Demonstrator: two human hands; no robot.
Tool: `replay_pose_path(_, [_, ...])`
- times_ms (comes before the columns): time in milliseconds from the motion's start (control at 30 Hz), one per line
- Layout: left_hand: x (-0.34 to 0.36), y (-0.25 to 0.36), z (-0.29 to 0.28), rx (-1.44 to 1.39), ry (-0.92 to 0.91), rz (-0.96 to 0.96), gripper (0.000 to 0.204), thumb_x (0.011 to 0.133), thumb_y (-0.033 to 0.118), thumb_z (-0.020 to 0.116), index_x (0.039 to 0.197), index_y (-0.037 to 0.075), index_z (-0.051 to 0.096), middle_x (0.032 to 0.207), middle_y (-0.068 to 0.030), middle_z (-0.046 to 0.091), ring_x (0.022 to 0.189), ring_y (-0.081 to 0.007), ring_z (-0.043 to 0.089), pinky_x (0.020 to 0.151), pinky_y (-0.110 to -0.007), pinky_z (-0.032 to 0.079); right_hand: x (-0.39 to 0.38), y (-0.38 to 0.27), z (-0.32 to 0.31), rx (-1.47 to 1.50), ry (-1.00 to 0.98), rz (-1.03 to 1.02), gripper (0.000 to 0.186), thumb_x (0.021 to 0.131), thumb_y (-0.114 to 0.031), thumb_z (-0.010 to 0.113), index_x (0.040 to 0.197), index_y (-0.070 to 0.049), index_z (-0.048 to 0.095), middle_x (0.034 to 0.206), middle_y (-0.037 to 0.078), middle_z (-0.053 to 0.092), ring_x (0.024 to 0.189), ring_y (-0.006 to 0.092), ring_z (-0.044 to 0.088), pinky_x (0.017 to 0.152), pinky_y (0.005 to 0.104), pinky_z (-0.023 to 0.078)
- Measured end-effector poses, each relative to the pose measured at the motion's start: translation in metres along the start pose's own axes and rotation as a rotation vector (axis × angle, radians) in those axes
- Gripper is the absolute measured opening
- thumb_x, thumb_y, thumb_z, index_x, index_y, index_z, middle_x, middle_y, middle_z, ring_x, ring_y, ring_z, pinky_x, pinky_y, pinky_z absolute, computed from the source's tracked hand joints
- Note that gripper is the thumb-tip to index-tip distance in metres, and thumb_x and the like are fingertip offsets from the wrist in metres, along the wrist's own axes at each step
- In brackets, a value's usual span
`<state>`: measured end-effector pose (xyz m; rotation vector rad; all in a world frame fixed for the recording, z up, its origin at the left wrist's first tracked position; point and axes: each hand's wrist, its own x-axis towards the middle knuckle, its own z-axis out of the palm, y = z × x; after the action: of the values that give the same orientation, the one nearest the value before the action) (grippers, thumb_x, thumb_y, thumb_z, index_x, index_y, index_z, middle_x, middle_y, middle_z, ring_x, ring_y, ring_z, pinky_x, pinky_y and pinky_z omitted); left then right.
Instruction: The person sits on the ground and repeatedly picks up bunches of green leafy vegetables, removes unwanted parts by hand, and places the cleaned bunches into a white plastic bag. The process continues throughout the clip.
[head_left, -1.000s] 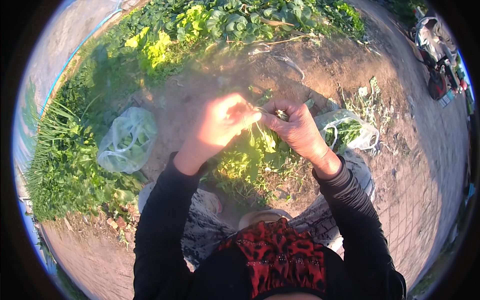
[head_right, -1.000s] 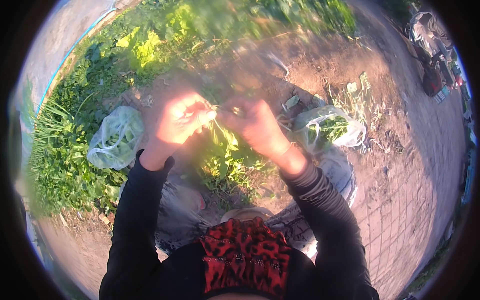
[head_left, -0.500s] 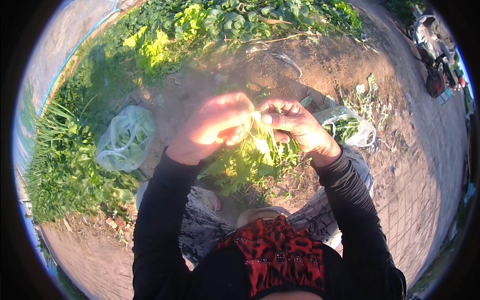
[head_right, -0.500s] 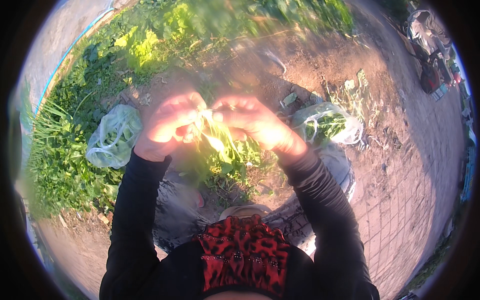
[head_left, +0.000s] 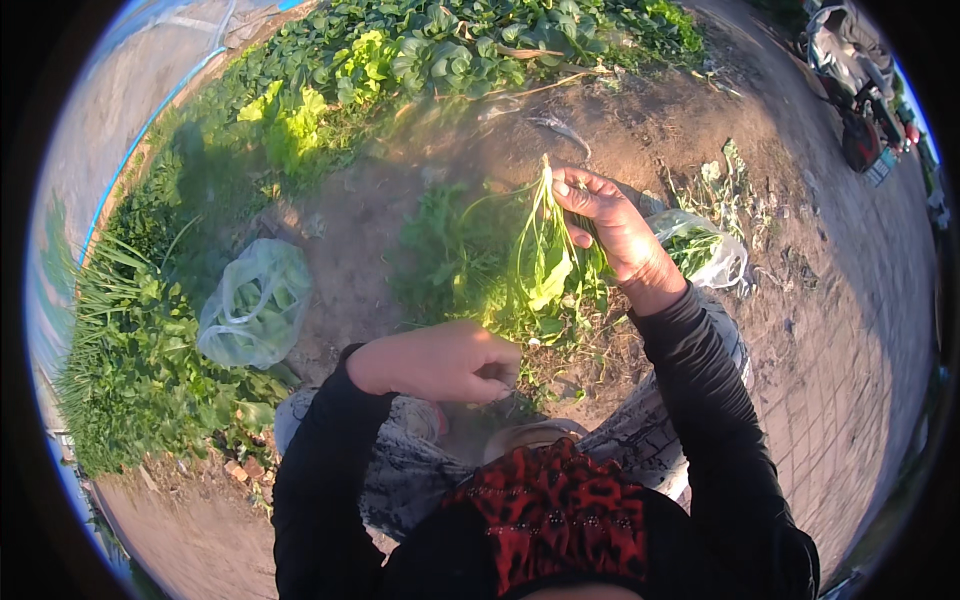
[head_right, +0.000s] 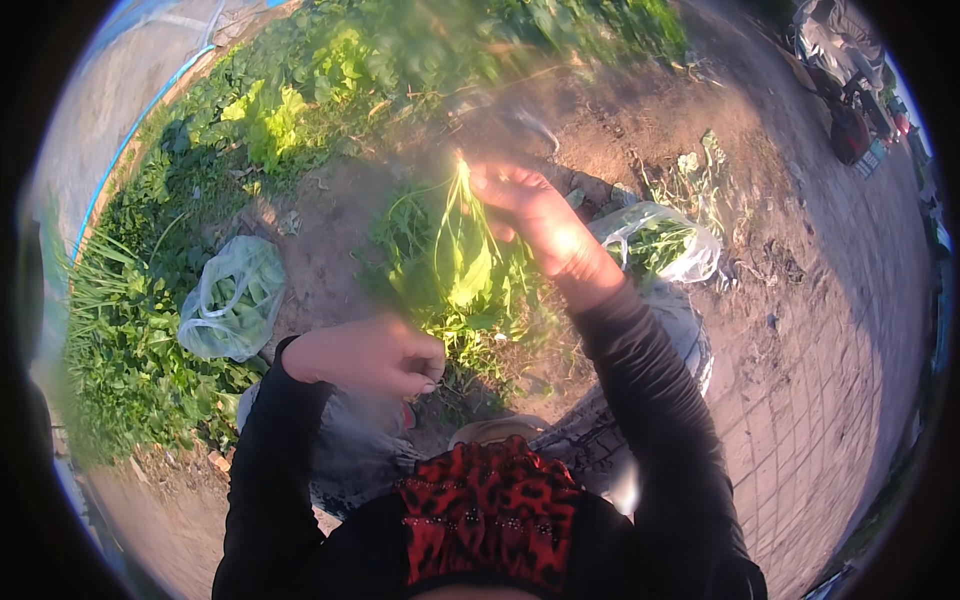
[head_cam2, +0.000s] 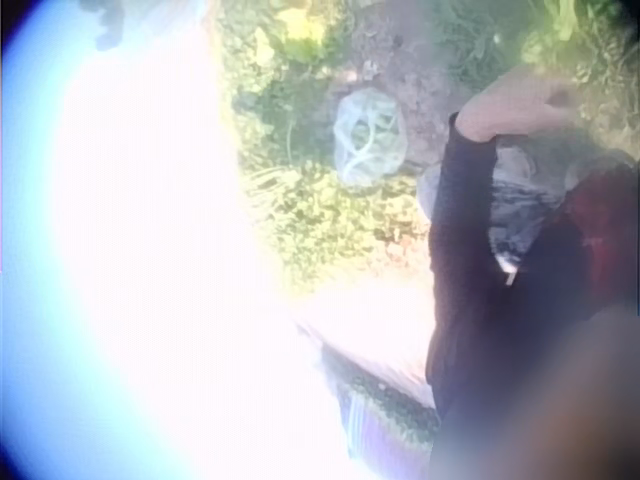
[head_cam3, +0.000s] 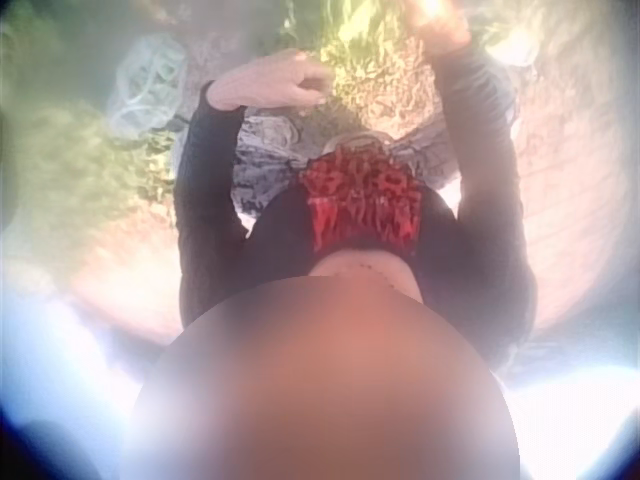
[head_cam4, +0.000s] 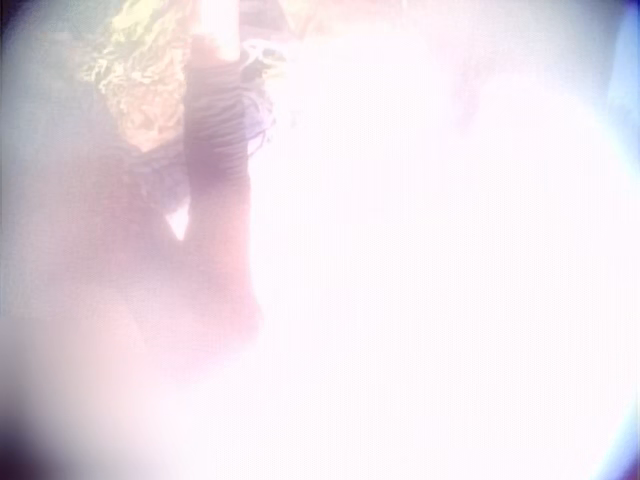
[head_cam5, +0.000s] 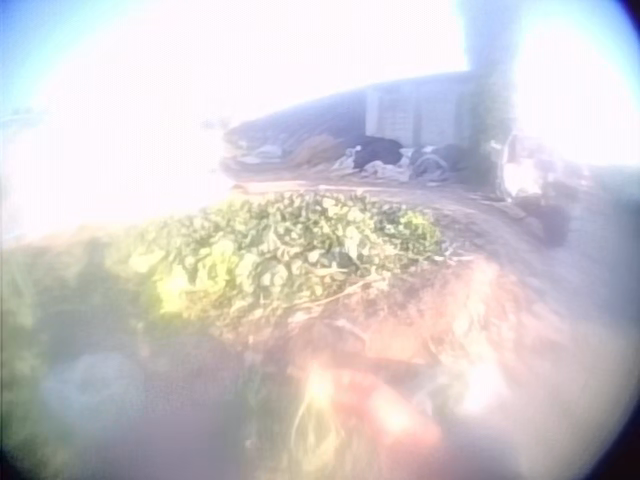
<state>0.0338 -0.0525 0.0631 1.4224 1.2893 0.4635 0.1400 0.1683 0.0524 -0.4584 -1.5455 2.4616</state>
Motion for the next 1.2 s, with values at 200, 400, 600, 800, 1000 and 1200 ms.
replay_pose_path(200, [0.009,-0.003,0.011,0.436,0.259,-0.059,0.014,0.088,0.016,0.059,0.090,0.003,0.062,0.076,-0.0033,0.061,0.069,-0.0138,0.056,0.065,-0.031,0.046,0.000,0.000,-0.001,-0.028,0.033,-0.019,0.022,0.094,-0.019,0.059,0.110,-0.005,0.061,0.083,-0.004,0.059,0.057,0.0021,0.042,0.051,0.0176,0.033])
replay_pose_path(400, [0.011,-0.002,-0.024,-0.064,0.975,0.080,0.004,0.091,0.006,0.060,0.091,0.003,0.062,0.077,0.0007,0.058,0.067,-0.0053,0.053,0.059,-0.020,0.042,0.001,0.013,0.010,-0.069,0.002,0.065,0.021,0.091,-0.023,0.065,0.102,-0.005,0.065,0.082,-0.003,0.060,0.057,0.0022,0.044,0.050,0.0181,0.033])
replay_pose_path(600, [0.030,-0.010,-0.032,-0.022,1.099,0.280,0.009,0.088,0.010,0.066,0.089,0.004,0.059,0.072,0.0005,0.058,0.064,-0.0059,0.053,0.060,-0.023,0.044,0.000,0.023,0.014,-0.163,-0.130,0.113,0.021,0.091,-0.025,0.066,0.097,-0.006,0.066,0.081,-0.004,0.060,0.054,0.0030,0.042,0.048,0.0193,0.033])
replay_pose_path(800, [0.025,-0.007,-0.033,0.104,1.134,0.064,0.005,0.089,0.008,0.065,0.091,0.004,0.063,0.082,0.0024,0.062,0.074,-0.0035,0.056,0.064,-0.021,0.046,-0.004,0.024,0.013,-0.194,-0.098,0.127,0.022,0.090,-0.026,0.067,0.096,-0.005,0.066,0.071,-0.006,0.052,0.054,0.0032,0.041,0.048,0.0196,0.033])
replay_pose_path(1000, [0.027,-0.004,-0.030,-0.160,0.974,0.179,0.008,0.084,0.008,0.066,0.087,0.003,0.061,0.072,-0.0001,0.060,0.068,-0.0054,0.054,0.062,-0.026,0.046,-0.006,0.023,0.013,-0.238,-0.117,0.134,0.022,0.090,-0.025,0.067,0.099,-0.005,0.065,0.074,-0.005,0.052,0.053,0.0035,0.041,0.048,0.0197,0.033])
replay_pose_path(1200, [0.015,-0.014,-0.041,0.323,1.198,-0.020,0.007,0.084,0.012,0.063,0.083,0.005,0.060,0.068,-0.0068,0.060,0.058,-0.0154,0.056,0.056,-0.030,0.044,-0.009,0.022,0.013,-0.153,-0.119,0.178,0.024,0.090,-0.023,0.065,0.104,-0.003,0.063,0.073,-0.003,0.053,0.051,0.0041,0.040,0.046,0.0196,0.033])
